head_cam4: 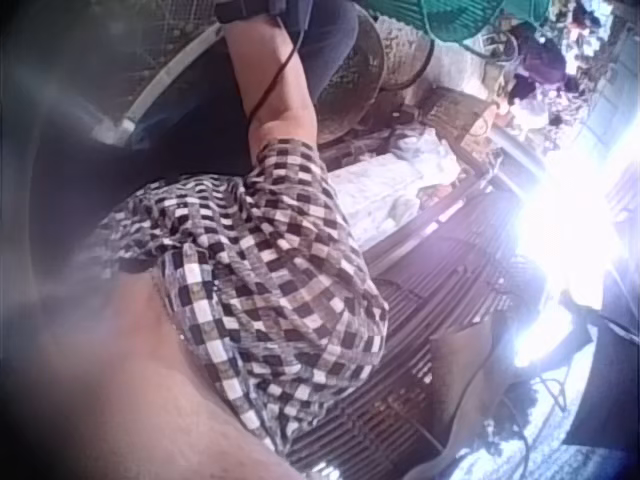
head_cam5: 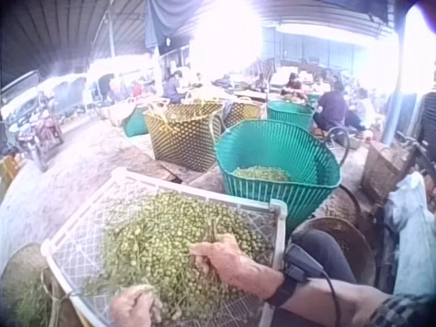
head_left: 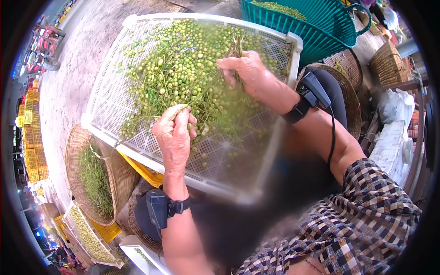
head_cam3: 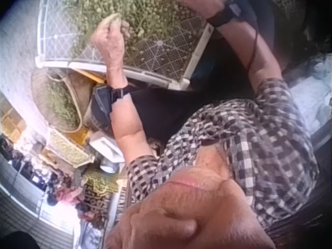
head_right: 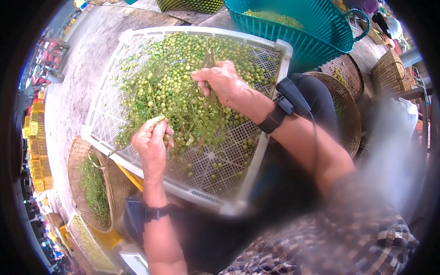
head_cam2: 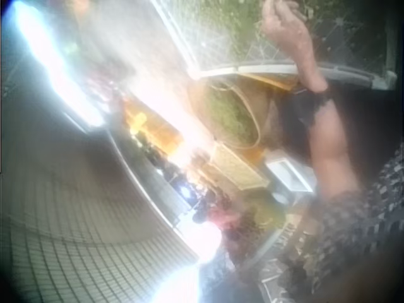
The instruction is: Strip small green berries or peppercorns from stems into a tray.
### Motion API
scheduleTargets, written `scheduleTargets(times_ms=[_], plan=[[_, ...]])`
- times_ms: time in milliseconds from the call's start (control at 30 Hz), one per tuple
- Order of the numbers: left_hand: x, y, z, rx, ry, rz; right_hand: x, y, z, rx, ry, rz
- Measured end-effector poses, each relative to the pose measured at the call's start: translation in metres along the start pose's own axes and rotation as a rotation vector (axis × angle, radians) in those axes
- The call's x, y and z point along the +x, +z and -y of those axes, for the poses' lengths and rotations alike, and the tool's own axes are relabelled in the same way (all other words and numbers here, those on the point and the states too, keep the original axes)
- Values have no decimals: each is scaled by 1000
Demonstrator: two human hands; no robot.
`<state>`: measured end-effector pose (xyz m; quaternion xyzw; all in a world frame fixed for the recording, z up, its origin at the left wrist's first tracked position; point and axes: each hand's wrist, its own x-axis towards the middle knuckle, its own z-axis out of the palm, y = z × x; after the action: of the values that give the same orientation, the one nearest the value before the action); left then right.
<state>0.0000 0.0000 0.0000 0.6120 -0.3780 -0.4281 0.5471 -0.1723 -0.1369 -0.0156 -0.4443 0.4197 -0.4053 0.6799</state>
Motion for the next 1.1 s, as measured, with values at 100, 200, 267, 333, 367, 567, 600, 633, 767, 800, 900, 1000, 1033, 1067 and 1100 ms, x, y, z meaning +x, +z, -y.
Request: scheduleTargets(times_ms=[100,200,267,333,367,567,600,633,767,800,900,1000,1033,1067,1100], plan=[[-2,3,-2,45,29,18,-1,1,-1,39,-1,-10],[-4,5,-3,25,13,41,-4,0,-1,36,-10,-19],[-3,4,-2,-6,-25,32,-6,3,1,-27,-35,-25],[-2,3,0,22,-24,30,-8,7,3,-36,-45,-28],[-1,3,1,51,-21,28,-8,8,4,-46,-57,-31],[3,3,3,120,-28,-89,-17,13,17,-141,-35,-28],[4,3,2,120,-28,-88,-20,15,20,-141,-35,-28],[5,3,2,62,-90,-102,-22,16,23,-115,-61,-9],[13,-6,6,-252,-314,-295,-10,1,26,-127,-81,-98],[16,-14,13,-117,-321,-245,0,-8,18,32,-85,-85],[18,-15,25,480,216,-163,0,-3,15,249,122,-11],[13,6,11,342,227,9,-12,5,12,318,232,63],[10,13,7,128,103,111,-14,9,10,319,235,63],[9,18,5,67,-5,146,-15,14,7,311,264,54],[6,22,3,67,-6,145,-15,19,5,304,291,45]])
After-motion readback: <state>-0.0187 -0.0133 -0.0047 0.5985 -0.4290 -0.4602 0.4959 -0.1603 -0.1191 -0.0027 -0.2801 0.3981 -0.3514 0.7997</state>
